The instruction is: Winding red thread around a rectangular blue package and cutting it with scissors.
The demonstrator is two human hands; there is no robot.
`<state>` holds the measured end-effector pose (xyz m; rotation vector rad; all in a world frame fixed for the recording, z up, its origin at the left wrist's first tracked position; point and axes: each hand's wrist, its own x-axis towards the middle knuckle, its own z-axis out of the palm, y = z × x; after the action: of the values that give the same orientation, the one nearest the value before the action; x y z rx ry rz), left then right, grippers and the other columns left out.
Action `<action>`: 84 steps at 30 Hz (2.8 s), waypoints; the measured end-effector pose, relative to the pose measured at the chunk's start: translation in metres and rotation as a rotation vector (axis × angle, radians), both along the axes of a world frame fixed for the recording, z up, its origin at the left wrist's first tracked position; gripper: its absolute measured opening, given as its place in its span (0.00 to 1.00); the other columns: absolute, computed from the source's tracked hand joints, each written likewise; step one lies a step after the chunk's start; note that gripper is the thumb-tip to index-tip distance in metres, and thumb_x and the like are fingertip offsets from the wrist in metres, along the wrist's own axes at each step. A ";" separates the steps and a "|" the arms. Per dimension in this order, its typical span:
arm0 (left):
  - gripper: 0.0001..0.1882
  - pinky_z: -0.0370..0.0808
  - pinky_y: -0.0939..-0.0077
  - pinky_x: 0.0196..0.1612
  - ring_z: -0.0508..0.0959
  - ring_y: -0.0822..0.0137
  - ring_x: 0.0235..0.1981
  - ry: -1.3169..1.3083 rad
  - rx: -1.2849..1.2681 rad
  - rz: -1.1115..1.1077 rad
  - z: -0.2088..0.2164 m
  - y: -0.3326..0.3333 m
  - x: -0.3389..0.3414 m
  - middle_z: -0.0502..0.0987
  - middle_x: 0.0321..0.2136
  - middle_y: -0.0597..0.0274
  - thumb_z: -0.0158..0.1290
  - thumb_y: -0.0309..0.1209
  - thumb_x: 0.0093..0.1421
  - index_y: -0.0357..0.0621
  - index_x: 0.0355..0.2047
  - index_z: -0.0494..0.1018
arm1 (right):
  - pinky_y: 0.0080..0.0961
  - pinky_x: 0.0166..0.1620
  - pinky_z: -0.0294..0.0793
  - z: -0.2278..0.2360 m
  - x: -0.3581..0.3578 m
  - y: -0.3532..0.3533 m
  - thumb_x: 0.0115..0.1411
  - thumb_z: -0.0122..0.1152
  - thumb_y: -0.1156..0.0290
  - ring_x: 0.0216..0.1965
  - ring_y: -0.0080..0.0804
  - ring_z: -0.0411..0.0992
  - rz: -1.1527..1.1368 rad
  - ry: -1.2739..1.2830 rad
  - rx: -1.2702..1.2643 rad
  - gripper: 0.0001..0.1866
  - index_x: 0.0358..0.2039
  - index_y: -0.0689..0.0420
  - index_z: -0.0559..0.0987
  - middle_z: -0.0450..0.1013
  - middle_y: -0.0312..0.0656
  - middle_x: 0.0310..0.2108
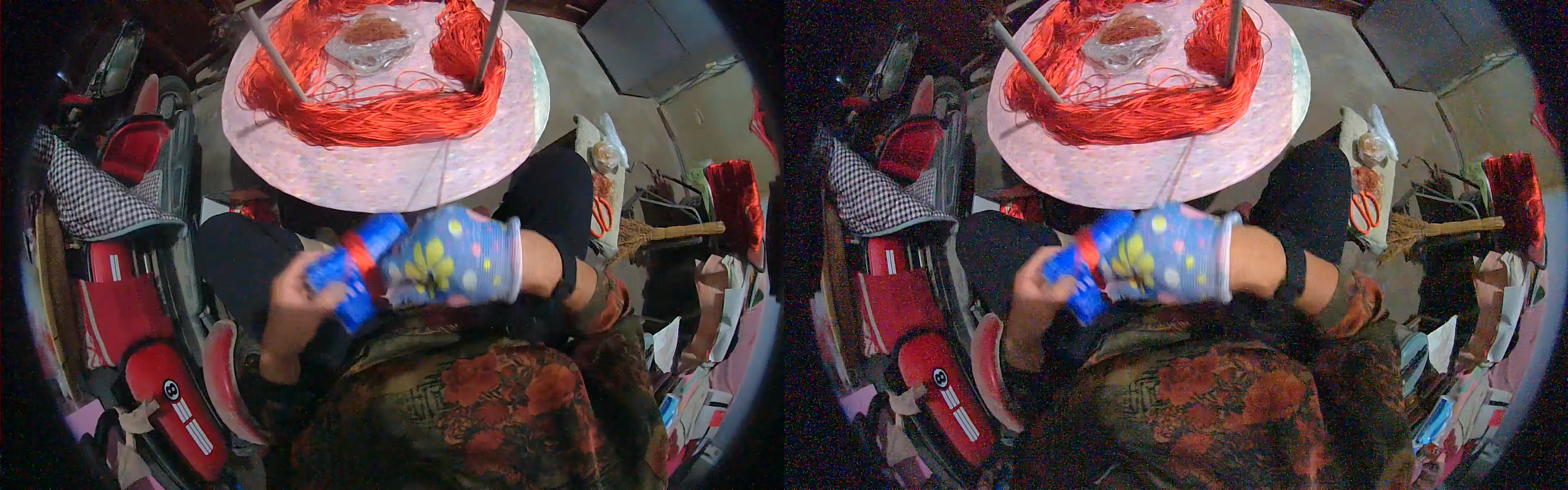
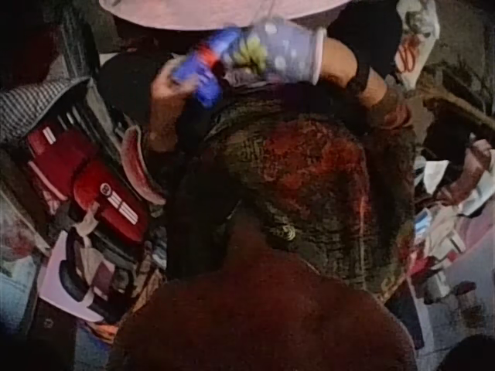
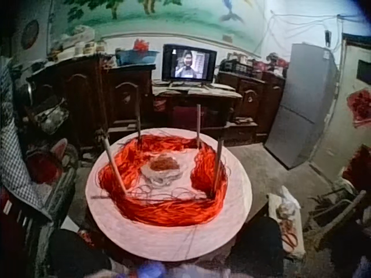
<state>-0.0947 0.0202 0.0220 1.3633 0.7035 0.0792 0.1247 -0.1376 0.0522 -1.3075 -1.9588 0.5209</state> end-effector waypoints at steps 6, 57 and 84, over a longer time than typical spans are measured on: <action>0.31 0.73 0.75 0.46 0.76 0.71 0.41 -0.379 -0.245 -0.589 -0.002 0.009 -0.014 0.76 0.39 0.63 0.65 0.41 0.50 0.37 0.49 0.69 | 0.29 0.32 0.72 -0.024 0.023 0.010 0.56 0.63 0.60 0.26 0.33 0.75 -0.119 0.556 -0.386 0.12 0.31 0.57 0.78 0.75 0.43 0.25; 0.25 0.73 0.77 0.44 0.75 0.75 0.37 -0.033 -0.116 -0.218 0.008 -0.002 0.006 0.75 0.37 0.65 0.62 0.31 0.48 0.37 0.47 0.71 | 0.31 0.37 0.75 0.010 0.032 0.021 0.57 0.57 0.64 0.33 0.38 0.76 0.017 0.029 -0.013 0.10 0.34 0.54 0.80 0.77 0.43 0.32; 0.21 0.73 0.80 0.42 0.74 0.77 0.34 -0.201 -0.059 0.238 -0.011 -0.003 0.012 0.75 0.35 0.66 0.57 0.36 0.56 0.35 0.46 0.71 | 0.36 0.35 0.76 -0.004 -0.002 -0.005 0.54 0.60 0.69 0.32 0.47 0.76 -0.032 -0.468 -0.304 0.06 0.32 0.55 0.78 0.77 0.47 0.29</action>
<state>-0.0831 0.0168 0.0109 1.1909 0.6901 0.3771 0.1231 -0.1431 0.0482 -1.7751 -2.2930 0.5491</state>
